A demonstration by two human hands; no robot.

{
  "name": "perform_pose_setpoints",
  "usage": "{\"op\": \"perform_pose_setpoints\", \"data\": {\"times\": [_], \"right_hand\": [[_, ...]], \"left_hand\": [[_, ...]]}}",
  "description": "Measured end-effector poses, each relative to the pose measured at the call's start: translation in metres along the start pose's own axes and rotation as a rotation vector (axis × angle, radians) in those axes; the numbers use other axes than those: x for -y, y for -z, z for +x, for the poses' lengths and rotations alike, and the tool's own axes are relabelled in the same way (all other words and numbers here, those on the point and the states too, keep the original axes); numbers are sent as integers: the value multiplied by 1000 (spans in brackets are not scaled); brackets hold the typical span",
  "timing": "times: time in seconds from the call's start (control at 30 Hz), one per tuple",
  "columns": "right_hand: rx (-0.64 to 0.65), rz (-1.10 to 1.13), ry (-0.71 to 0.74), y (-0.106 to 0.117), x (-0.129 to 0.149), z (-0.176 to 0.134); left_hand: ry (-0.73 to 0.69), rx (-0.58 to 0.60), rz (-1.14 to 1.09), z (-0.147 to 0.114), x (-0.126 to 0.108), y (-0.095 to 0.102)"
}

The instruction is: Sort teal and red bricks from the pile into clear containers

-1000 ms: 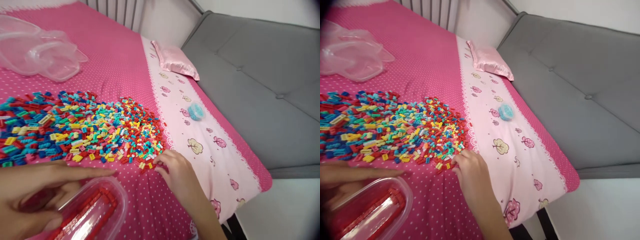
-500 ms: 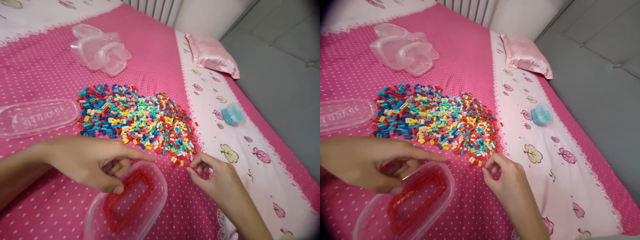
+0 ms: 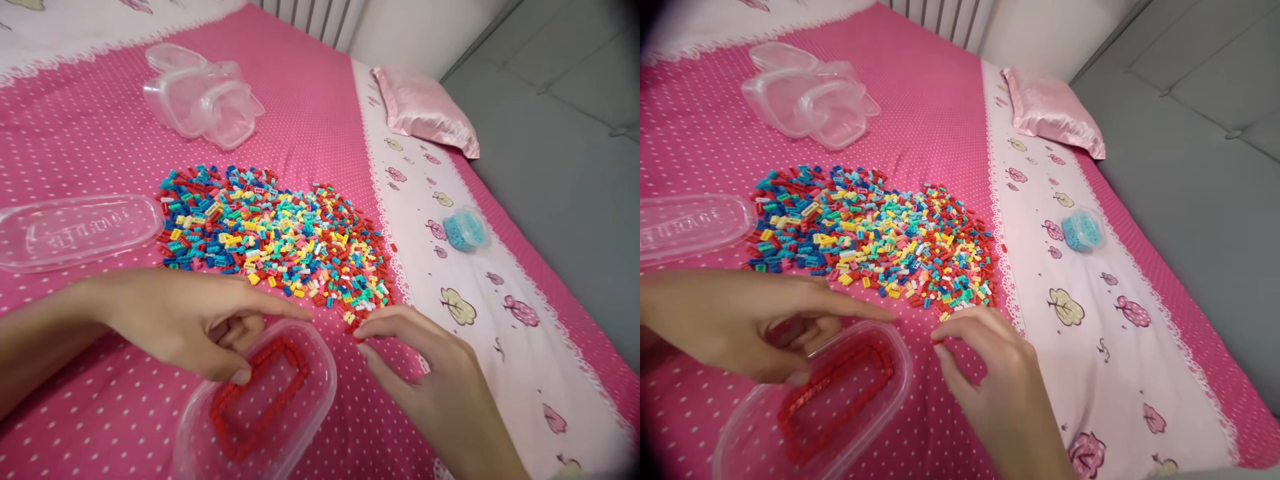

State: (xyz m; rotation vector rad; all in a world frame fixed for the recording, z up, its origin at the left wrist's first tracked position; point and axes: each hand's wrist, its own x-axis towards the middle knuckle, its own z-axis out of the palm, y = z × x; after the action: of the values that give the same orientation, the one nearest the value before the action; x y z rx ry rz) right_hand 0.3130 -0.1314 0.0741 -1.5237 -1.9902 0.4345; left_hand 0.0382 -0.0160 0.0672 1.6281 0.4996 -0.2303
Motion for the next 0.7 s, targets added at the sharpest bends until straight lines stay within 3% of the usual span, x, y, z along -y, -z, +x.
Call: {"op": "perform_pose_setpoints", "data": {"times": [0.2,0.37,0.47,0.53,0.7], "right_hand": [[77,21,176,-13,34,-5],[172,-201,332,-31,38,2],[150,-294,358,-42,41,7],[123,-360,374,-45,46,9],[211,-489,463,-43,54,13]], "left_hand": [[-43,2,-32,3,-3,-2],[-116,-1,5,3,0,-1],[-150,39,-18,5,4,0],[-159,64,-46,7,6,1],[-159,92,-2,8,3,5]]}}
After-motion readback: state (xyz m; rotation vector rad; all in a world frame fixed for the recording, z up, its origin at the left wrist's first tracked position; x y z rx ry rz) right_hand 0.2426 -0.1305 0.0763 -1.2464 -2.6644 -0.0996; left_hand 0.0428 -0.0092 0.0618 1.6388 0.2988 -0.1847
